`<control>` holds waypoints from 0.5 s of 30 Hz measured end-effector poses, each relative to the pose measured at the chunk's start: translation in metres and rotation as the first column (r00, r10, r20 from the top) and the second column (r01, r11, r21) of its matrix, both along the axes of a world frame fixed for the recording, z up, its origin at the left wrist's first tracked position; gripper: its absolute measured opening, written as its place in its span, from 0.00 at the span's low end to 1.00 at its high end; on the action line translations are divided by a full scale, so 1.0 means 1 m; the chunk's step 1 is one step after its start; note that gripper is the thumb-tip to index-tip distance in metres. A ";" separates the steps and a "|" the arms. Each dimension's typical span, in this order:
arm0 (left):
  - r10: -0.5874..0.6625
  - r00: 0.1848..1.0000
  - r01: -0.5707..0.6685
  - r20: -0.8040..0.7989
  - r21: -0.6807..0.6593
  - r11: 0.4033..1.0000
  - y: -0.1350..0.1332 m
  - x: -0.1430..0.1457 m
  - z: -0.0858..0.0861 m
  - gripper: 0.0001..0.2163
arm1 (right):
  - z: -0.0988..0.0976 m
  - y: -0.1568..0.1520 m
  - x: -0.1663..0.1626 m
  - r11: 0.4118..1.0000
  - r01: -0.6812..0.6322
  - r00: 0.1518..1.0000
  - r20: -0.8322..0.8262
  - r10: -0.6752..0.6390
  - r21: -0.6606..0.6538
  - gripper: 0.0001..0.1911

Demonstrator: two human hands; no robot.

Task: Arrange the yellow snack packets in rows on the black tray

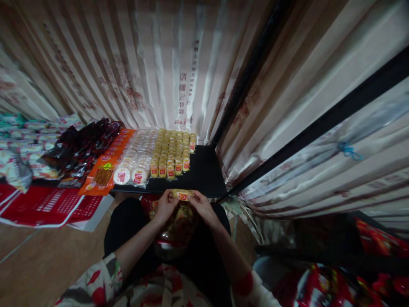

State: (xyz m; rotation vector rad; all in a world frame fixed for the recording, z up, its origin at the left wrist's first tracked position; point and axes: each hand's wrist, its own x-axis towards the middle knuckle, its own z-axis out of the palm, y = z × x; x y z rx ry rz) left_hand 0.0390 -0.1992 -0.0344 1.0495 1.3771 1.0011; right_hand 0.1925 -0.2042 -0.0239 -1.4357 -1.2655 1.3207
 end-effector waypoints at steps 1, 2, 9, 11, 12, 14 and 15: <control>-0.004 0.998 0.005 -0.059 0.026 1.000 0.004 0.001 0.003 0.11 | 0.002 0.000 0.002 0.998 0.021 0.993 0.115 -0.027 0.057 0.14; -0.016 0.993 0.023 -0.119 0.061 0.998 0.009 0.002 0.007 0.11 | 0.005 0.000 0.005 0.991 0.041 0.967 0.244 -0.072 0.130 0.16; -0.167 0.853 0.368 -0.495 0.343 0.864 0.037 0.015 0.045 0.13 | 0.031 0.009 0.017 0.873 -0.094 0.808 0.549 -0.213 0.478 0.17; -0.168 0.837 0.396 -0.520 0.364 0.843 0.045 0.024 0.052 0.14 | 0.031 0.017 0.019 0.883 -0.046 0.820 0.523 -0.233 0.466 0.15; -0.163 0.840 0.389 -0.518 0.365 0.846 0.049 0.029 0.054 0.15 | 0.030 0.022 0.021 0.891 -0.005 0.827 0.503 -0.252 0.455 0.15; -0.148 0.859 0.358 -0.490 0.369 0.857 0.056 0.040 0.055 0.18 | 0.024 0.035 0.025 0.897 0.087 0.846 0.443 -0.296 0.433 0.15; -0.138 0.872 0.340 -0.470 0.377 0.862 0.059 0.047 0.056 0.18 | 0.021 0.043 0.028 0.896 0.134 0.858 0.403 -0.318 0.423 0.16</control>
